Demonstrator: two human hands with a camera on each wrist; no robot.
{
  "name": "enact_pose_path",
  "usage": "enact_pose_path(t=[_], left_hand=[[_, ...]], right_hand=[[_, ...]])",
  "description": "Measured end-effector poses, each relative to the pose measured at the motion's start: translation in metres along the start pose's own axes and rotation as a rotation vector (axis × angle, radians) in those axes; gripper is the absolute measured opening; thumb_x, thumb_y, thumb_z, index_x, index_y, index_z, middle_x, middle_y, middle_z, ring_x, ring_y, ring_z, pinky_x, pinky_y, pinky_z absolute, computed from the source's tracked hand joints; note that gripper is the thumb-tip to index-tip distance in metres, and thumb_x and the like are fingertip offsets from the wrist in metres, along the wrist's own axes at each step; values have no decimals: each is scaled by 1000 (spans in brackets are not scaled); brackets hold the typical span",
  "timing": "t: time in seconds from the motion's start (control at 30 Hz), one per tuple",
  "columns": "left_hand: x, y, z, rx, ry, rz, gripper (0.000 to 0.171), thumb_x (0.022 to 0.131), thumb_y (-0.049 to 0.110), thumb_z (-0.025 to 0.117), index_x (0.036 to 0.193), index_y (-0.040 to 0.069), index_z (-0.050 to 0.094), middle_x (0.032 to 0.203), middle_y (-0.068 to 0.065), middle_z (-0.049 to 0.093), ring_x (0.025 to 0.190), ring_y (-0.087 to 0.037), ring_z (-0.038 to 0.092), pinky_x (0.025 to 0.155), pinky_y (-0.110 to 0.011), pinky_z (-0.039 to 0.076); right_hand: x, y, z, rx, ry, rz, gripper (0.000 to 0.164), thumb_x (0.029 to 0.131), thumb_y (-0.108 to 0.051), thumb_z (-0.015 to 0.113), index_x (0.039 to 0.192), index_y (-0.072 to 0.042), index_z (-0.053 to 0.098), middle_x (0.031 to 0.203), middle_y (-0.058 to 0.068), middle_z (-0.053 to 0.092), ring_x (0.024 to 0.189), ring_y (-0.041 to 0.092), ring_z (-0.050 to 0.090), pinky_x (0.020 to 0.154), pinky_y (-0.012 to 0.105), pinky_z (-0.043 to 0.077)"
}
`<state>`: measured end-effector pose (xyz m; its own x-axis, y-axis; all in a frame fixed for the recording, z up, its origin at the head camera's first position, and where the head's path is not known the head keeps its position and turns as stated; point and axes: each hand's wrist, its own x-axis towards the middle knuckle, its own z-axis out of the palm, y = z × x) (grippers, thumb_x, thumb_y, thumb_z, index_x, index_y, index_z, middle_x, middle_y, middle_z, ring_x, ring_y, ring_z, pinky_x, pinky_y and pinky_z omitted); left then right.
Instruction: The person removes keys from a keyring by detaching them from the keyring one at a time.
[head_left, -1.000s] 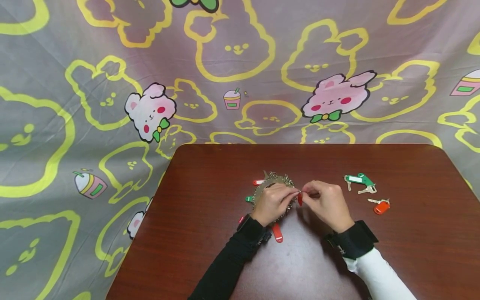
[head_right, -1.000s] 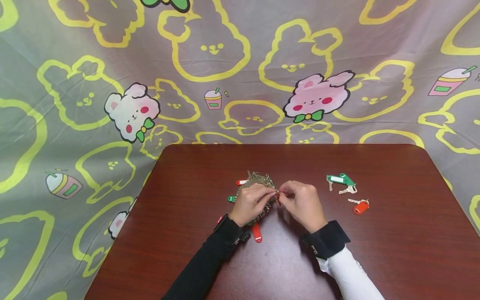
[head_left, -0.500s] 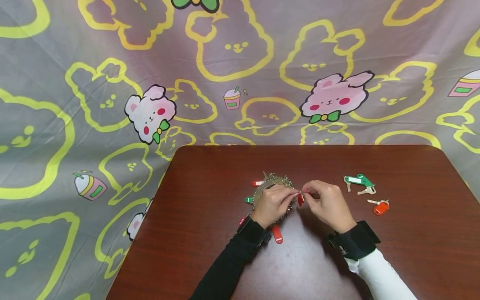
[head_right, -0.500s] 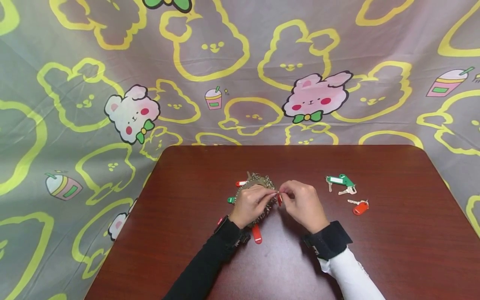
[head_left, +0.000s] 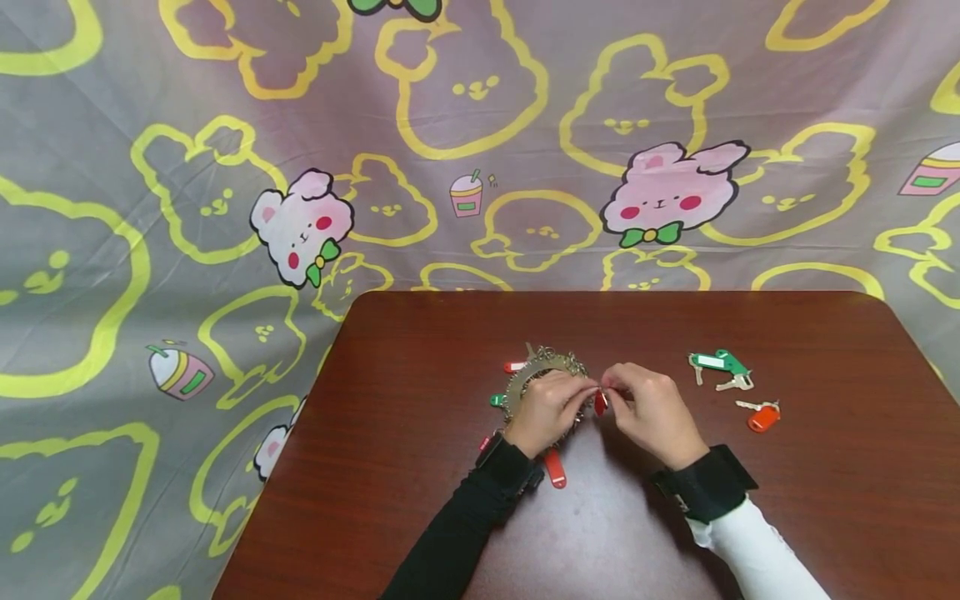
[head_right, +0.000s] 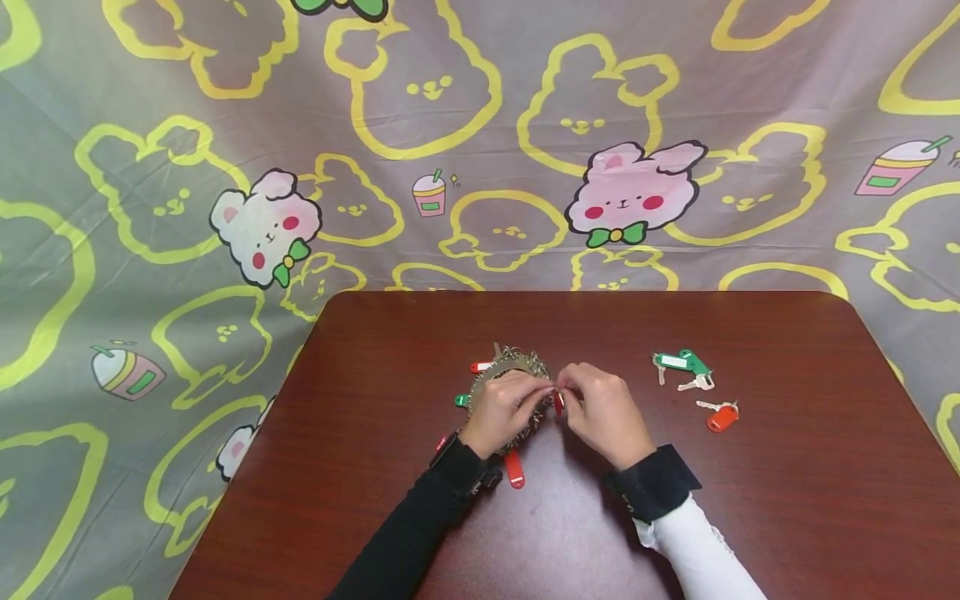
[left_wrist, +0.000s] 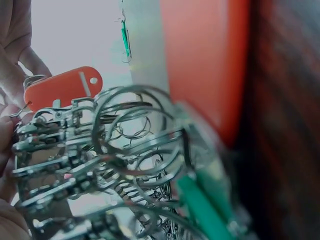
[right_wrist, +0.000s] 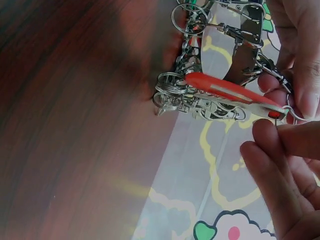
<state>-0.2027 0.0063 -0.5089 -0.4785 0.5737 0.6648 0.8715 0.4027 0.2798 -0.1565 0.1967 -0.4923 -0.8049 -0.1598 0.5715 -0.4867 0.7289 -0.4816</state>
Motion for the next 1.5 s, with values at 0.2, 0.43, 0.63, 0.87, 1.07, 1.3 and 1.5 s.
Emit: enact_pose_path(t=[0.2, 0.43, 0.63, 0.87, 1.07, 1.3, 1.5], left_hand=[[-1, 1, 1, 13, -38, -37, 8, 99, 13, 72, 103, 10, 78, 91, 2, 78, 85, -9, 71, 84, -19, 55], [0, 4, 3, -3, -21, -93, 7, 99, 13, 72, 101, 11, 78, 88, 2, 77, 79, -8, 70, 76, -21, 55], [2, 4, 2, -68, -19, -160, 10, 98, 15, 72, 102, 9, 79, 90, -1, 78, 80, -10, 71, 74, -22, 55], [3, 3, 0, -121, -26, -193, 11, 98, 14, 72, 104, 8, 80, 94, -3, 79, 82, -11, 71, 75, -20, 54], [2, 2, -1, -155, -30, -213, 12, 100, 16, 70, 104, 9, 80, 96, -2, 80, 85, -10, 72, 78, -18, 54], [0, 2, -2, -190, -13, -228, 12, 99, 16, 72, 104, 9, 79, 96, -2, 79, 86, -10, 72, 78, -17, 54], [-2, 1, 0, -157, 13, -188, 10, 99, 16, 72, 102, 9, 79, 95, -1, 79, 86, -11, 72, 79, -17, 55]], right_hand=[[0, 1, 1, 6, 0, 24, 26, 77, 13, 78, 87, -8, 67, 78, 1, 66, 67, 12, 62, 59, 32, 53], [0, 2, 0, -14, 17, -36, 26, 77, 14, 77, 88, -7, 65, 78, 1, 62, 68, 12, 60, 58, 32, 51], [0, 1, 2, -42, 24, -94, 25, 78, 14, 77, 90, -5, 65, 80, 4, 61, 66, 13, 59, 57, 32, 51], [1, 1, 2, -8, 47, -78, 26, 77, 15, 79, 89, -5, 67, 81, 5, 65, 68, 13, 62, 58, 34, 54], [2, 2, -1, 52, 59, -18, 25, 77, 14, 81, 88, -6, 71, 80, 2, 70, 68, 12, 66, 60, 35, 57], [3, 1, -5, 135, 53, 69, 22, 78, 10, 82, 86, -9, 75, 75, 0, 74, 66, 12, 70, 62, 18, 56], [3, 2, -5, 140, 15, 133, 14, 83, 4, 82, 87, -7, 75, 77, 2, 74, 69, 14, 71, 63, 18, 55]])
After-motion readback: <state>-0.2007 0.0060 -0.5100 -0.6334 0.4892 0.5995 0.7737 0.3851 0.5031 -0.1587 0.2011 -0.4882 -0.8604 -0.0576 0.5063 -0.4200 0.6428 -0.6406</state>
